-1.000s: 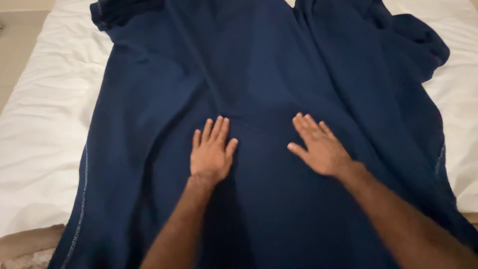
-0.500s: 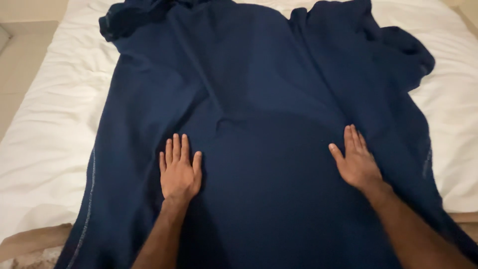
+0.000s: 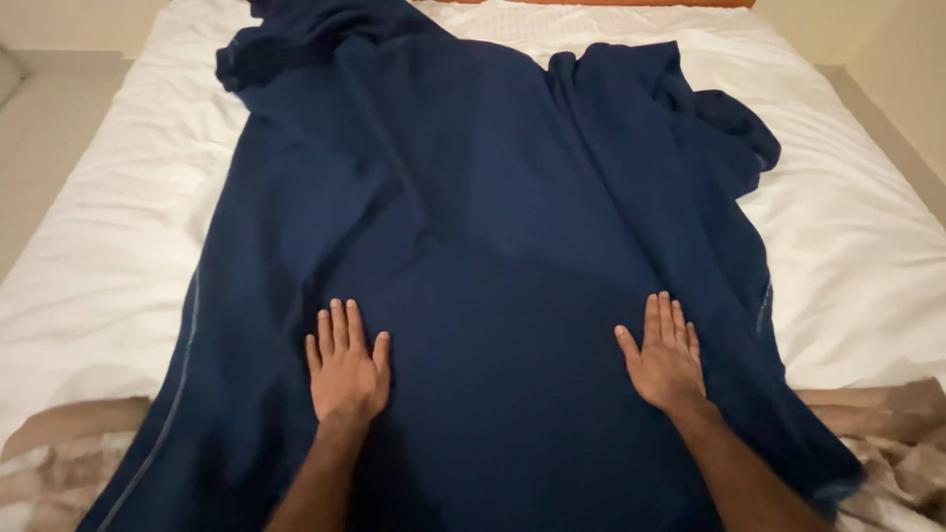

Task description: The person smooths out a dark blue garment on a bed and folds it in half lengthwise. They continue to fold the garment into smaller sections, smoothing the fabric with their hands after each fold to create a neat, compact bundle.

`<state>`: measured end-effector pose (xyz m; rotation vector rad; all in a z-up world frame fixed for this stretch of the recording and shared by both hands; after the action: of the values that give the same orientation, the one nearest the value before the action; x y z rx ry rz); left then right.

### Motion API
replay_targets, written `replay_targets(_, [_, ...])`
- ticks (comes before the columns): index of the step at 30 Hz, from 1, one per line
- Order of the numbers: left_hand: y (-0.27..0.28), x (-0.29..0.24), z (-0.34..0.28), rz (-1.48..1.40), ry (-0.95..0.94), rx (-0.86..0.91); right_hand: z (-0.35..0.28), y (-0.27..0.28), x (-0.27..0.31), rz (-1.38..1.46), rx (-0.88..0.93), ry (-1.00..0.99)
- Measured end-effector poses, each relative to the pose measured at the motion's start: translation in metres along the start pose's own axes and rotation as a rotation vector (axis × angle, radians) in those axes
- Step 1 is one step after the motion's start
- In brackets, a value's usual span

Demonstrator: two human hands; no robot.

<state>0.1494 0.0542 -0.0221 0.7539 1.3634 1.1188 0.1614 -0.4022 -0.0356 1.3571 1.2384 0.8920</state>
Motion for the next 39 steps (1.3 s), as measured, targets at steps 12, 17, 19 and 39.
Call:
replay_targets(12, [0.012, -0.003, -0.053, -0.012, 0.095, 0.164, -0.054, -0.001, -0.001, -0.081, 0.171, 0.007])
replay_targets(17, [0.015, -0.002, -0.071, -0.033, 0.106, 0.194, -0.066, -0.005, -0.001, -0.095, 0.189, 0.027])
replay_targets(19, [0.015, -0.003, -0.073, -0.053, 0.132, 0.225, -0.071, -0.004, 0.0, -0.103, 0.205, 0.026])
replay_targets(39, [0.034, -0.062, -0.147, -0.073, 0.041, 0.215, -0.179, 0.002, 0.051, -0.053, -0.111, 0.394])
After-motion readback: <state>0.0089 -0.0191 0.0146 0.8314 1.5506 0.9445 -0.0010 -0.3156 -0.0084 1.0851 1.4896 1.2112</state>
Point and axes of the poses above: each hand's wrist, its own z-axis towards the middle knuckle, its own y-axis out of the back of the hand, x = y × z, the point moved 5 cm from there along z, towards the middle knuckle, and after that the axes turned 13 degrees about -z, right-handed, at the moved point
